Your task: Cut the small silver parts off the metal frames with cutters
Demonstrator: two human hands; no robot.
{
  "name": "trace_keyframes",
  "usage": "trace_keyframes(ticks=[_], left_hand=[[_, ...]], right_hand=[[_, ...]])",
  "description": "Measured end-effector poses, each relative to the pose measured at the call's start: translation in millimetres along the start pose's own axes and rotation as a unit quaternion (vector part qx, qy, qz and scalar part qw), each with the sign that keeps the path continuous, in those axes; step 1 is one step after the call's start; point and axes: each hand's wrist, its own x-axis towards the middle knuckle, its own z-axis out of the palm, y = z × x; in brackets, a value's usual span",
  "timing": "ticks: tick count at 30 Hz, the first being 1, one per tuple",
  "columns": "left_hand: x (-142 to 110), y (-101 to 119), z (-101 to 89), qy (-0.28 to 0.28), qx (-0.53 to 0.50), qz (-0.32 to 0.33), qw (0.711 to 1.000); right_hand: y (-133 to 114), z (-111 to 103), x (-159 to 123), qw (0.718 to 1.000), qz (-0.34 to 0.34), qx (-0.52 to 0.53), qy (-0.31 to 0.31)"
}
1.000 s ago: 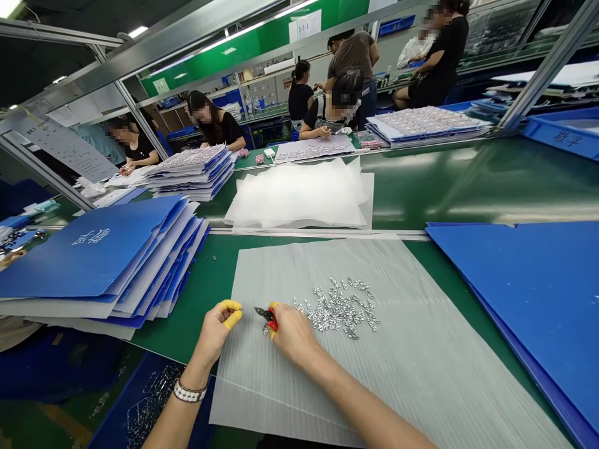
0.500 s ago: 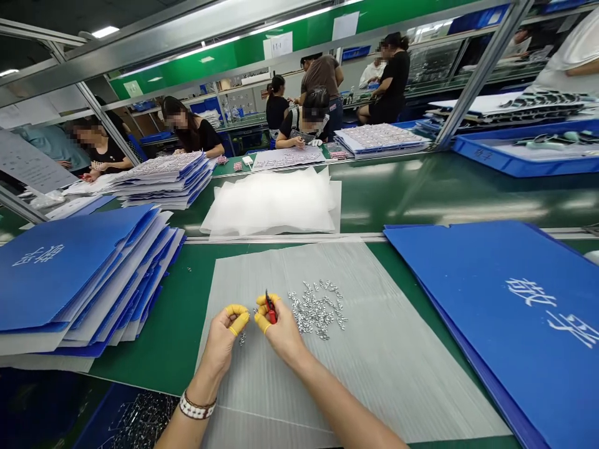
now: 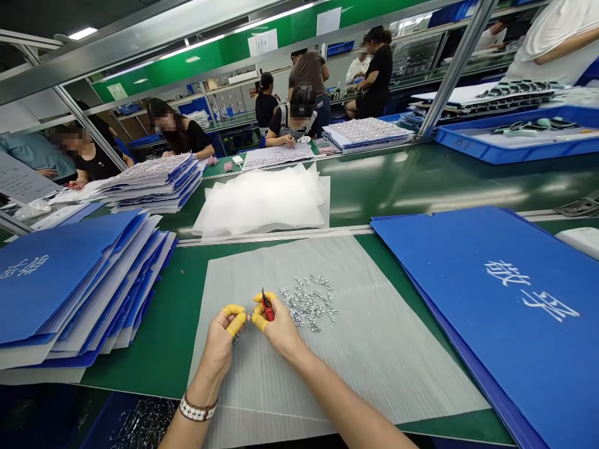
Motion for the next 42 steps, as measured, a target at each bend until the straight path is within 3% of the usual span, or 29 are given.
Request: trace_keyframes(ticks=[3,6,8,10,13,15,28,32,42], left_hand=[[-2,0,2.0,0.001,-0.002,-0.002,1.0],[-5,0,3.2,-0.002,-0.002,0.001,1.0],[-6,-1,3.2,-0.003,0.005,0.004,1.0],[-7,-3,2.6,-0.001,0.016,0.008,1.0],[-7,-7,1.8,-0.001,0.022,0.012,1.0],[-7,-9,1.3,-0.009,0.027,0.016,0.999],[-8,-13,-7.5,-0.049,0.157,0.093,0.982],[-8,-12,-9.3,-0.058,0.191,0.12,0.972],[-11,-4,-9.7,-0.084,0.219,0.15,0.961]], right_hand=[[0,-4,-2,1.0,0.002,-0.021,0.001],[-6,-13,-8,0.982,0.007,-0.19,-0.015],[-13,-22,-14,0.931,0.009,-0.363,-0.035],[-22,-30,-18,0.863,-0.003,-0.502,-0.055],[-35,-38,-20,0.788,-0.036,-0.61,-0.077],[-41,-40,-19,0.763,-0.051,-0.639,-0.087],[-55,-41,-14,0.729,-0.1,-0.663,-0.14],[-57,-41,-14,0.707,-0.112,-0.682,-0.151],[-63,-40,-16,0.681,-0.111,-0.702,-0.175]])
